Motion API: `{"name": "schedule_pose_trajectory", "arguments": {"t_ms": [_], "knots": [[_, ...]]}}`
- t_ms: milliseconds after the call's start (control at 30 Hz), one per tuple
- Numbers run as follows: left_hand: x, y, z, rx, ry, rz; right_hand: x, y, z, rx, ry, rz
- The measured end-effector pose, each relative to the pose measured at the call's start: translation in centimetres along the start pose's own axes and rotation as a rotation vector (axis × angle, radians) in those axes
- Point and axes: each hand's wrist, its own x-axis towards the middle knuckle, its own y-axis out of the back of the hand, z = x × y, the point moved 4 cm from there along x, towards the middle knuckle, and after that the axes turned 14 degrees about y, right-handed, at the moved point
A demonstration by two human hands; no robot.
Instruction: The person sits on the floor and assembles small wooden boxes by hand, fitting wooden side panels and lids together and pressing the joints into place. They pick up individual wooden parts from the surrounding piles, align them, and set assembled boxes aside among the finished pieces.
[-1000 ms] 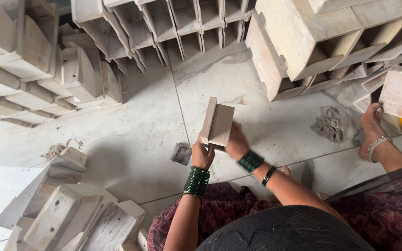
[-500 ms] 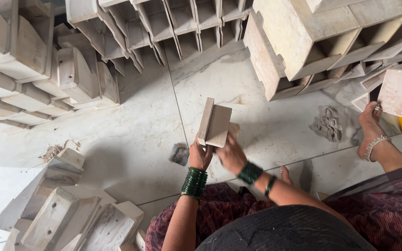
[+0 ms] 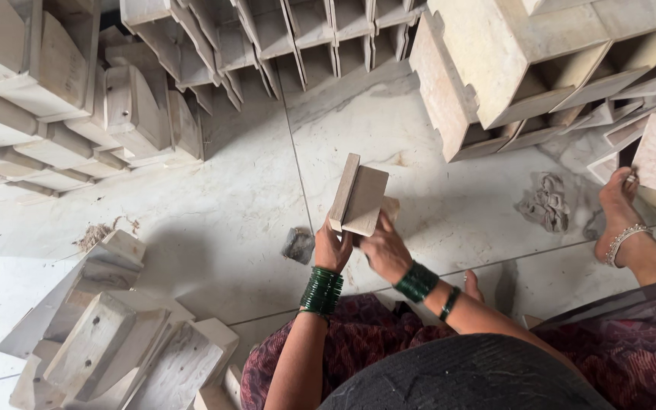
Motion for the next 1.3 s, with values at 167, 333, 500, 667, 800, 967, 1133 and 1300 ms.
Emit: {"name": "schedule_pose_trajectory", "arguments": {"t_ms": [167,333,500,667,800,967,1133,1300], "knots": [[0.1,-0.1,-0.3,0.019,0.024,-0.008,0.2,1.9,2.2,0.169,0.05,0.284],[0.1,-0.1,0.1,0.036,-0.065,0.018,0.6,0.6,5.8,0.222,-0.158,0.128],[0.4,-0.3,-0.3,0.003,0.043,-0.044,-4.0,-1.1,-0.3,0.188,0.067,0.162],[0.4,-0.2,0.0,0.041,-0.062,0.02,-4.1,0.5,4.7,0.238,-0.015,0.289],[0.6,-0.4,-0.5,0.032,-0.012,-0.009,-3.0,1.1,5.7,0.193,-0.084,0.243],[0.6,-0.3,-1.1,0.004,-0.122,0.004,-4.5,1.2,1.6,0.309,0.064,0.17],[1.1,-0.5,-2.2,0.066,-0.031,-0.018,-3.7,1.2,6.1,0.313,-0.13,0.277],[1.3,-0.6,-2.3,0.065,-0.01,-0.021,-4.4,-0.7,2.4,0.29,0.009,0.309]]}}
